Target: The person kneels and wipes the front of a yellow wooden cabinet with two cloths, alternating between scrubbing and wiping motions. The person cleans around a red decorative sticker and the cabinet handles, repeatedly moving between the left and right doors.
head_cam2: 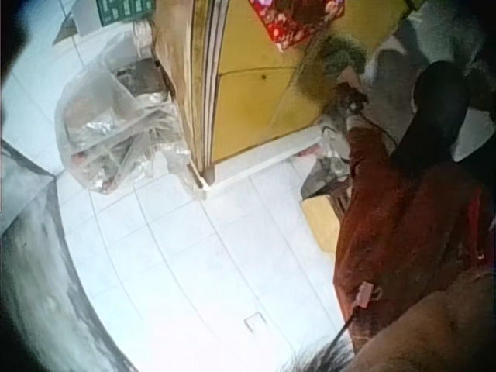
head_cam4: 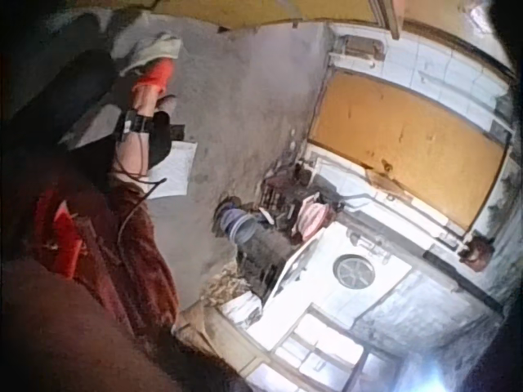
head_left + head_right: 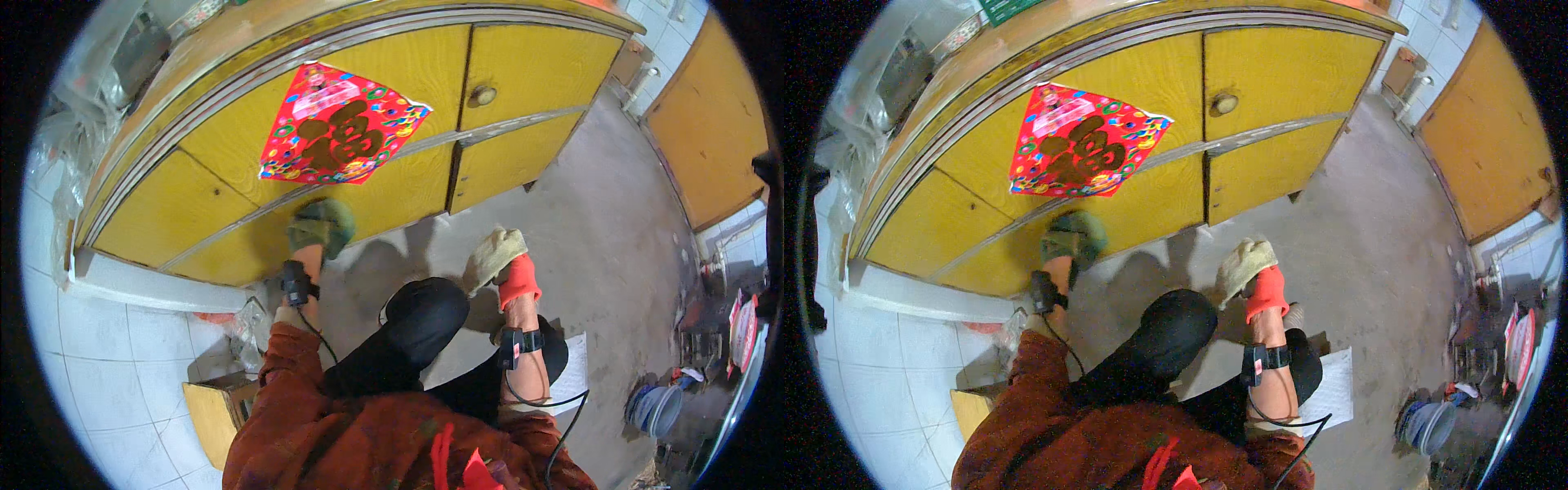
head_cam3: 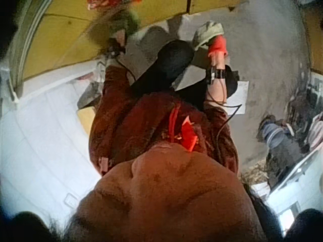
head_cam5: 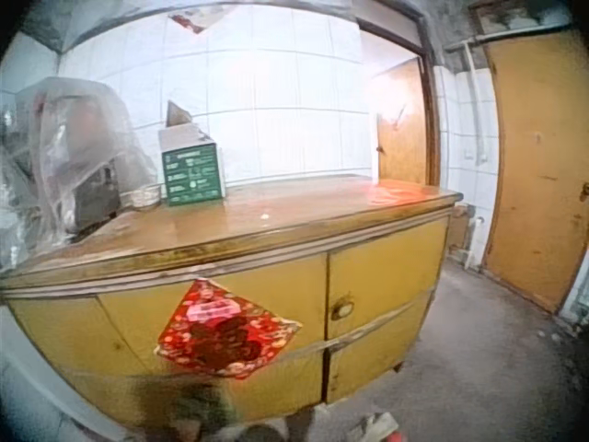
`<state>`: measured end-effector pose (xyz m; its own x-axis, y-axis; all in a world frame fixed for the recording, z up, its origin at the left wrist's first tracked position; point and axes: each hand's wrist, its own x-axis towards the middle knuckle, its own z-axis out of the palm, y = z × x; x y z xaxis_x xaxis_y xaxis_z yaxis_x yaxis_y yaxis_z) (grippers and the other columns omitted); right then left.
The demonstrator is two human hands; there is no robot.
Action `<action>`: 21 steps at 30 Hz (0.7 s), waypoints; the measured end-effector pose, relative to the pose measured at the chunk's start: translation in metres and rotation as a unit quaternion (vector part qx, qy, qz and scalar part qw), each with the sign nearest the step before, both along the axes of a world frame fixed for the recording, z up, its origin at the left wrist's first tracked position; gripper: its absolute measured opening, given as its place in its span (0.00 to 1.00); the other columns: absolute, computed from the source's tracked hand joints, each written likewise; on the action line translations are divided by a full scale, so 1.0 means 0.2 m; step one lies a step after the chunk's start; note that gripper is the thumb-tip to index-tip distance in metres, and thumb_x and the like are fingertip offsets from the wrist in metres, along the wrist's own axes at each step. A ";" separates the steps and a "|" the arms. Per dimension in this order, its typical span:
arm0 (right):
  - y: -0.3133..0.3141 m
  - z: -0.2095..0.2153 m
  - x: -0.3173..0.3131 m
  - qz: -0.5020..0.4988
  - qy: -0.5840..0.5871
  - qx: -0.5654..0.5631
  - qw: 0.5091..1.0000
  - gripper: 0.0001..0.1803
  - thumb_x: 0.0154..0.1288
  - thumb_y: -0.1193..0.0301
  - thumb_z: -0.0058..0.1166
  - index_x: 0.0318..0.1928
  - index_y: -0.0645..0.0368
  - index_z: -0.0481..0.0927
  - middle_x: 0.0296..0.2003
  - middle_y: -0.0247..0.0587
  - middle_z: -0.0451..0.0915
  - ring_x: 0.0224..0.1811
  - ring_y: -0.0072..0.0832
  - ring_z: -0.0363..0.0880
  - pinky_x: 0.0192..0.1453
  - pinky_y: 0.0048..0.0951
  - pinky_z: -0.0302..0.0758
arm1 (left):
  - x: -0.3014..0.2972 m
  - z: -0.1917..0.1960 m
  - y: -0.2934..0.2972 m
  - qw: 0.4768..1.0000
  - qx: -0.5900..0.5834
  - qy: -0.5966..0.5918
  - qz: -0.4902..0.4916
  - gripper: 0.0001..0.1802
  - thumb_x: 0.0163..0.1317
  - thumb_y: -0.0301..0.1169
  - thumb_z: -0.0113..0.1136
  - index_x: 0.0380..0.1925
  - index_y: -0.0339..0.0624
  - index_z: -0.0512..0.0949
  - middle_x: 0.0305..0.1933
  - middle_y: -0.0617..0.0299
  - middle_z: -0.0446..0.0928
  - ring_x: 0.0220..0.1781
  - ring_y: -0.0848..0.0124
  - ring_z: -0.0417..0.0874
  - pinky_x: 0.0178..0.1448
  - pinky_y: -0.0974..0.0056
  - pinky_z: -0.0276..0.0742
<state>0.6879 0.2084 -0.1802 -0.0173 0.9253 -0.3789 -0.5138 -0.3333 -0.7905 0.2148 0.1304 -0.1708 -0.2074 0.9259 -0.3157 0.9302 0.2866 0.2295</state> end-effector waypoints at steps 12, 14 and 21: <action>0.01 0.05 -0.22 -0.013 0.083 -0.101 0.991 0.17 0.74 0.61 0.49 0.57 0.54 0.75 0.53 0.34 0.78 0.53 0.34 0.77 0.58 0.37 0.75 | 0.05 -0.25 0.08 0.993 0.070 -0.057 0.072 0.17 0.69 0.35 0.50 0.54 0.41 0.75 0.56 0.54 0.76 0.58 0.61 0.75 0.62 0.55 0.71; 0.01 0.13 -0.25 -0.017 0.047 -0.087 0.995 0.19 0.73 0.63 0.51 0.59 0.56 0.75 0.54 0.37 0.79 0.53 0.35 0.79 0.57 0.37 0.77 | 0.09 -0.30 0.14 0.993 0.062 -0.064 0.074 0.17 0.69 0.35 0.50 0.54 0.41 0.75 0.56 0.54 0.76 0.59 0.61 0.74 0.62 0.55 0.70; -0.04 0.35 -0.32 0.021 -0.019 -0.069 0.997 0.23 0.73 0.65 0.52 0.64 0.60 0.73 0.56 0.41 0.79 0.55 0.37 0.80 0.60 0.39 0.77 | 0.20 -0.53 0.30 0.994 0.016 -0.076 0.073 0.18 0.69 0.36 0.50 0.56 0.41 0.74 0.57 0.52 0.76 0.60 0.60 0.74 0.64 0.55 0.70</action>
